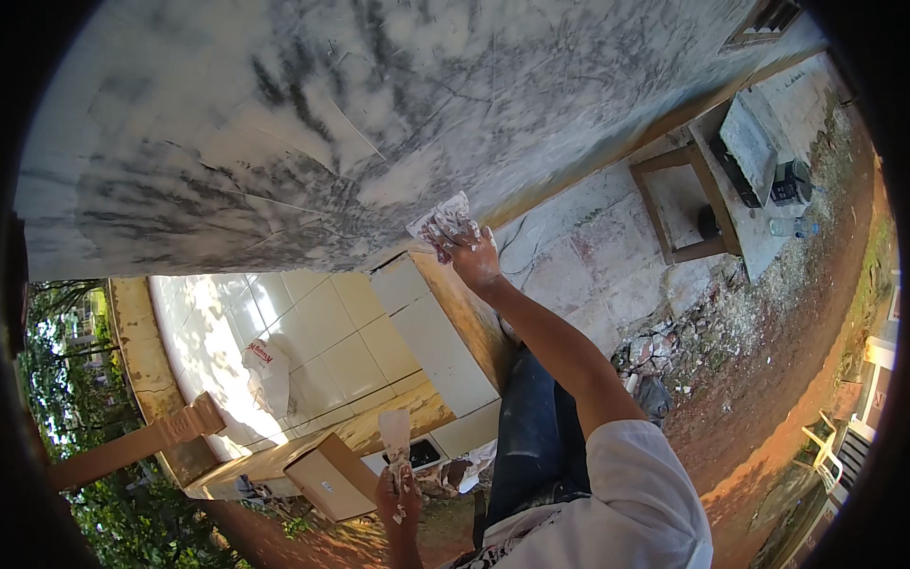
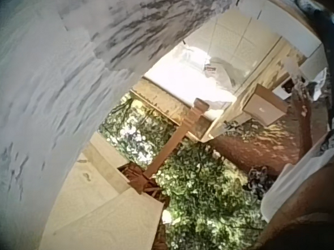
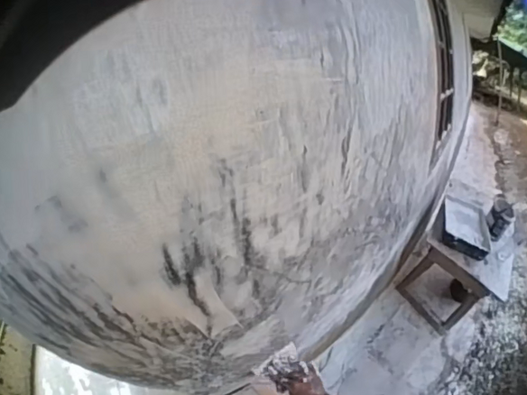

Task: The person applies and smooths wall putty onto an exterior wall using a putty knife.

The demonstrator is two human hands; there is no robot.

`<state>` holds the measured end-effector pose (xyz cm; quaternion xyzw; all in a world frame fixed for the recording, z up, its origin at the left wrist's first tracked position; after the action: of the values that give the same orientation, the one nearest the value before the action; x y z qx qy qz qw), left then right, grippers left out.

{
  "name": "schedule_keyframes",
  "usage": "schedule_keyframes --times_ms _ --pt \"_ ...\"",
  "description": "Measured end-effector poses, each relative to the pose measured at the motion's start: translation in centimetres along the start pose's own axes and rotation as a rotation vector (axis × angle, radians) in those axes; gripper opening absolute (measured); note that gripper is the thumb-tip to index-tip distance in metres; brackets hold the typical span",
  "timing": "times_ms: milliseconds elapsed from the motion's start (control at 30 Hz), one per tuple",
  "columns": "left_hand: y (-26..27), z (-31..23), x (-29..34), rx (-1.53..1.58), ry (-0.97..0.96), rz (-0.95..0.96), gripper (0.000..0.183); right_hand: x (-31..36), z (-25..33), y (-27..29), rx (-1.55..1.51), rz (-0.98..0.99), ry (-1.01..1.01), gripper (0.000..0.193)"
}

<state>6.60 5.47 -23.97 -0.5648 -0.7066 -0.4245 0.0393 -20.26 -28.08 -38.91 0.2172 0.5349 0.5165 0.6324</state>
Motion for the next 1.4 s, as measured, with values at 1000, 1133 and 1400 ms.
schedule_keyframes --times_ms 1000,1133,1400 --pt "3.1 1.3 2.7 -0.043 0.055 -0.114 0.026 1.8 -1.1 -1.4 -0.014 0.2 -0.095 0.047" --pt "3.4 2.9 2.9 0.048 0.013 -0.105 0.023 -1.4 6.4 9.6 -0.079 -0.08 0.081 0.057" --pt "2.5 -0.1 3.1 -0.034 0.176 -0.145 0.019 -4.8 1.4 8.2 -0.053 -0.306 0.0 0.056"
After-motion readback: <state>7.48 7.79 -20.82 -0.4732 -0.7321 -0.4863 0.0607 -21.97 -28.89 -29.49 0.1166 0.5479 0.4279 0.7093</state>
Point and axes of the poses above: each hand's wrist, its own x-axis away from the middle knuckle, its own y-axis out of the back of the hand, z = x × y, the point moved 8 cm from there along -x, towards the middle knuckle, and after that the axes turned 4 degrees about x, right-handed, at the moved point
